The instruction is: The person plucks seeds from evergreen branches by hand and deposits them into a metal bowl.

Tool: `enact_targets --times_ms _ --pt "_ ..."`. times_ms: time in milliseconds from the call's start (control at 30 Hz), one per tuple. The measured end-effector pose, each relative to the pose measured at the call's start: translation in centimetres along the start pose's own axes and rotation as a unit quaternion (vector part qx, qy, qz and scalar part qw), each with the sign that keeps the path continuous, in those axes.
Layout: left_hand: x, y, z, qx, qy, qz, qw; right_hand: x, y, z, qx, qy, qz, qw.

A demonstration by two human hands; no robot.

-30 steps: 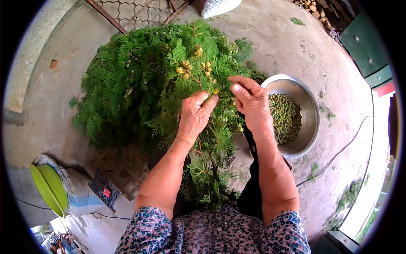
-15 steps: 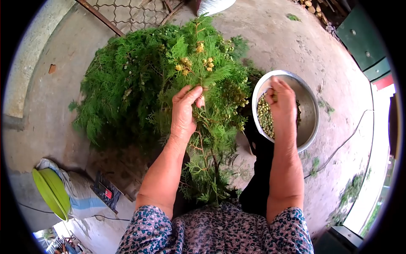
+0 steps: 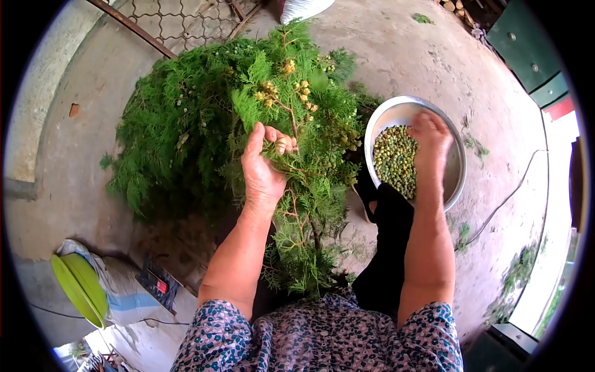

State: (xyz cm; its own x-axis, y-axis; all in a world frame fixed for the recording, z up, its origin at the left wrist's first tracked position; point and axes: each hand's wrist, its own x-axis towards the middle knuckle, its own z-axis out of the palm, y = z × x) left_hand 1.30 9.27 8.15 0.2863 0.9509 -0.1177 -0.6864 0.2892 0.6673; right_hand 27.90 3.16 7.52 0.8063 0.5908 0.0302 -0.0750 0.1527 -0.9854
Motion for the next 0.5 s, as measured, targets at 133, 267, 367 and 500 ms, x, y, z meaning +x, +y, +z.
enact_targets --times_ms 133,267,367,500 --pt "0.0 -0.1 0.0 -0.072 0.003 -0.026 0.997 -7.0 -0.7 5.8 -0.073 -0.307 0.129 0.940" --pt "0.0 -0.2 0.2 -0.137 -0.015 -0.058 0.989 -8.9 -1.2 8.2 -0.226 -0.462 0.203 0.833" --pt "0.0 0.0 0.1 -0.142 -0.004 -0.076 0.987 -9.4 0.9 8.7 -0.174 -0.472 0.235 0.832" --pt "0.3 0.4 -0.3 -0.118 0.063 -0.057 0.989 -10.5 5.5 9.2 -0.144 -0.461 -0.015 0.876"
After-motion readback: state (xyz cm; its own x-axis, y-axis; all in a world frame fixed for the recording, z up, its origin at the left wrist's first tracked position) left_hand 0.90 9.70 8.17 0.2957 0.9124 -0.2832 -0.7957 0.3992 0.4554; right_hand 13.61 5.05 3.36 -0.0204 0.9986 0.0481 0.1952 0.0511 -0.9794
